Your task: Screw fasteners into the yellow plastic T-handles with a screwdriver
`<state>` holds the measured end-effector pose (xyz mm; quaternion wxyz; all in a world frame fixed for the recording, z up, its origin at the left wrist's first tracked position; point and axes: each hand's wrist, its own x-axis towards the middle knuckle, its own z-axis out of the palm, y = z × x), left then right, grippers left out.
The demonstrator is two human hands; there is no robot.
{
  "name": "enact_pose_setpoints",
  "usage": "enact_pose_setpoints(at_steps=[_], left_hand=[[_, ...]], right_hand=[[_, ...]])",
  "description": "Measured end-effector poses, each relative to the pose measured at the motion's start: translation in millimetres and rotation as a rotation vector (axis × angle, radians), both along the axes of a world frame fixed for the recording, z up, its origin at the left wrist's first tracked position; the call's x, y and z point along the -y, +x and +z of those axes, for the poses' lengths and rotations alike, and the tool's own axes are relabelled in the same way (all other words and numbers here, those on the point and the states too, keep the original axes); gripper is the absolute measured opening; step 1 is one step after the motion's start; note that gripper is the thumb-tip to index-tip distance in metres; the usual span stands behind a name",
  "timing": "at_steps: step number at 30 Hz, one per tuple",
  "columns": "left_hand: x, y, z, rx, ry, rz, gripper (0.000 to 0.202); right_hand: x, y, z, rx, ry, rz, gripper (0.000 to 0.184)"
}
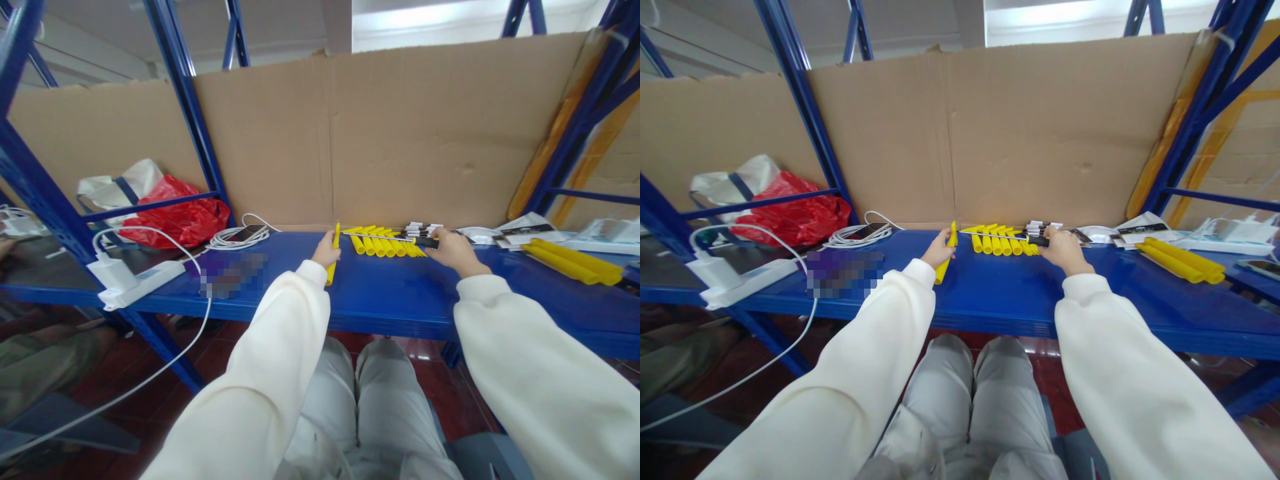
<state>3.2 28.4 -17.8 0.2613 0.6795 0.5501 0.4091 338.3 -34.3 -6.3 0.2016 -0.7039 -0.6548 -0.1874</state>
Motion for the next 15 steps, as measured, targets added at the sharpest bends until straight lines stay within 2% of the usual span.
enact_pose_setpoints(at_steps=[2,10,15], left_hand=[[-1.0,-0.1,-1.0,-0.002,-0.003,-0.006,0.077],[-5.9,-0.9,-3.8,0.024,0.002,-0.017,0.08],[-4.0,-0.7,-1.6,0.0,-0.03,-0.018,0.082]], right_hand=[[-0.8,1.1,-1.4,-0.007,-0.009,-0.004,0.036],[-7.3,5.2,-5.6,0.048,0.006,0.123,0.024],[-1.8,2.0,-1.8,0.036,-0.027,0.055,0.022]])
